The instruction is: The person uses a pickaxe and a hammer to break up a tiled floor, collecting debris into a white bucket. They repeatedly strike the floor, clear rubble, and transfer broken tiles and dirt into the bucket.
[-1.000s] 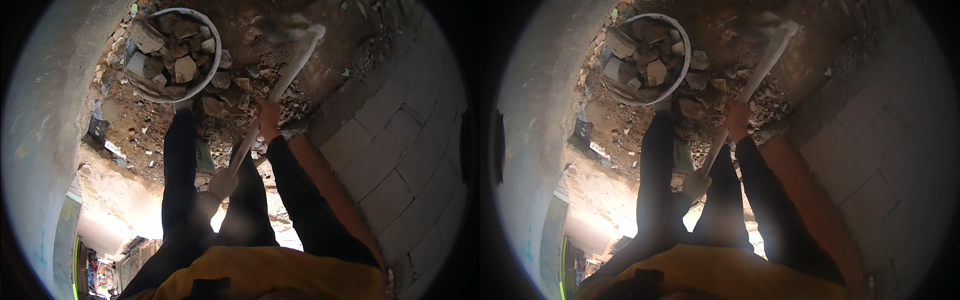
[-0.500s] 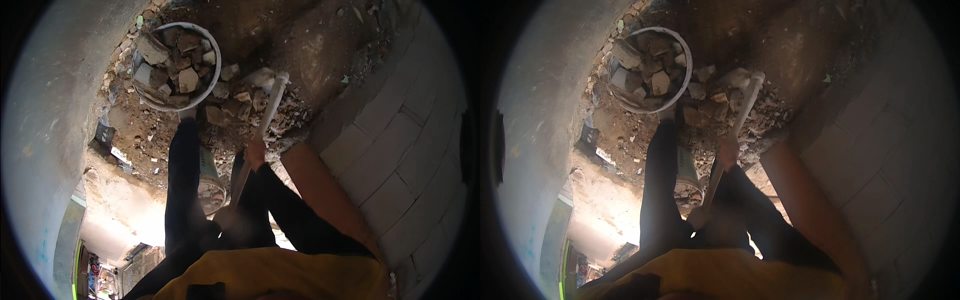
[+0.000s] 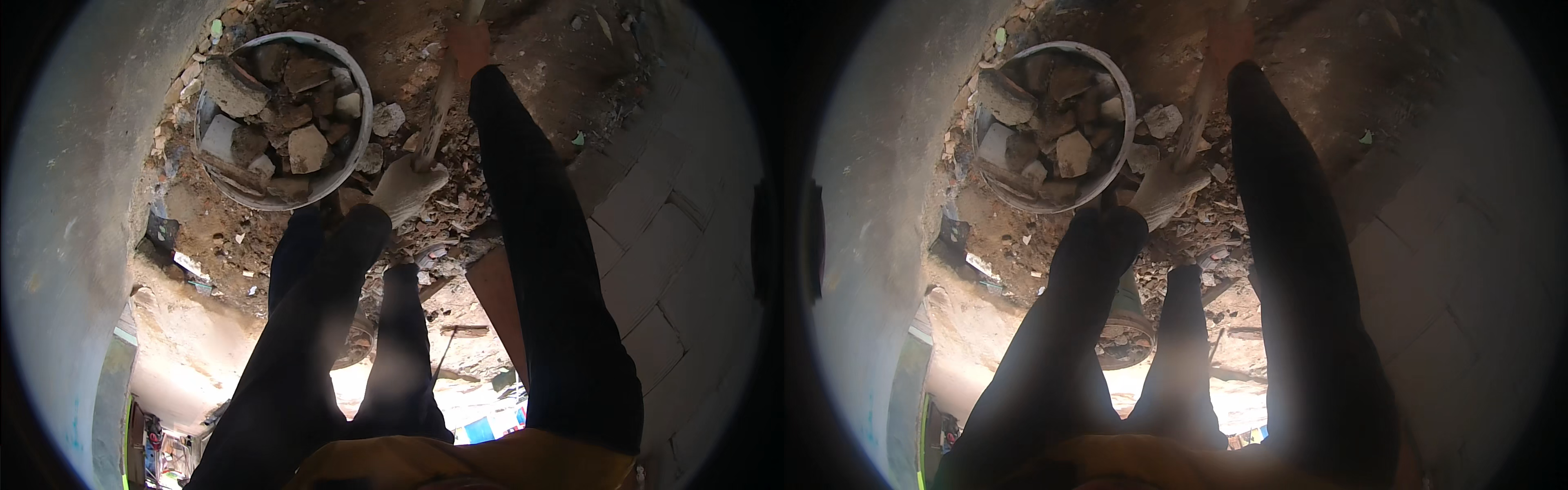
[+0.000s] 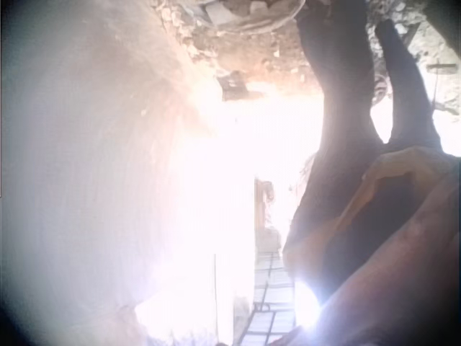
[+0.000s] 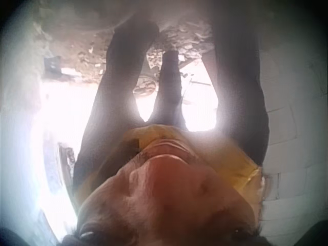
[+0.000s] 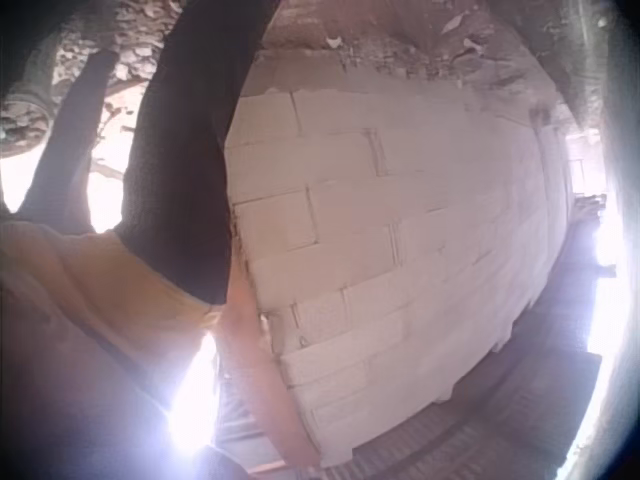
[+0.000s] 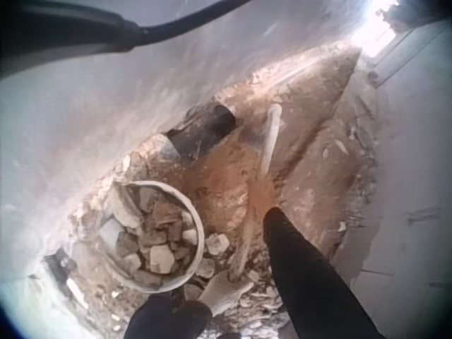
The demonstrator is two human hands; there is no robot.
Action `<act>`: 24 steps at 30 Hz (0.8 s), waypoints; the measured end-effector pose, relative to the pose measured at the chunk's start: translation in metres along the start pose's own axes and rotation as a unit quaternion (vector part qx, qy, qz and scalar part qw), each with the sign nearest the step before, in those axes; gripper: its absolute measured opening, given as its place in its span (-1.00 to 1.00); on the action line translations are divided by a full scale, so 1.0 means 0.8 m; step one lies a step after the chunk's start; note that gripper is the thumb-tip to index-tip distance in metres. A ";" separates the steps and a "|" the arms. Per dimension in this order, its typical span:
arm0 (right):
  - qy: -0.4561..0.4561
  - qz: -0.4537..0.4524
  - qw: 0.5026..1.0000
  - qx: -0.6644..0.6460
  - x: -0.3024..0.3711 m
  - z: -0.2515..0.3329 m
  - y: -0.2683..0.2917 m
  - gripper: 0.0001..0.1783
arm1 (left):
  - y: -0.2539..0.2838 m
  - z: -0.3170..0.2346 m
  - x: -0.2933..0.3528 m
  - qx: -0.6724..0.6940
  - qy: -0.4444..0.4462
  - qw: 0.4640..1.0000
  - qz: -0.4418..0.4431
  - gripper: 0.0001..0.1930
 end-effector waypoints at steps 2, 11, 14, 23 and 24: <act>0.007 0.010 0.996 0.094 -0.002 -0.033 -0.019 -0.81 | -0.004 0.001 0.031 -0.066 0.046 0.996 -0.030 -0.76; -0.134 0.105 0.976 0.136 0.158 -0.128 -0.040 -0.40 | -0.087 0.070 0.188 0.150 0.117 0.978 -0.086 -0.66; -0.205 0.060 0.954 0.209 0.259 -0.148 -0.024 -0.36 | -0.107 0.125 0.246 0.103 0.151 0.981 -0.059 -0.66; -0.375 -0.042 0.926 0.021 0.559 -0.172 0.065 -0.65 | -0.169 0.285 0.419 -0.342 0.027 0.939 -0.032 -0.69; -0.304 -0.066 0.950 -0.015 0.540 -0.145 0.076 -0.67 | -0.169 0.278 0.407 -0.354 0.036 0.934 -0.030 -0.68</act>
Point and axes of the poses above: each hand's wrist, its own x-axis away from the middle knuckle, its own y-axis out of the back of the hand, z = x × y, the point moved 10 cm from there along -x, towards the middle knuckle, and after that the axes turned 4 degrees about -x, right-handed, at the moved point
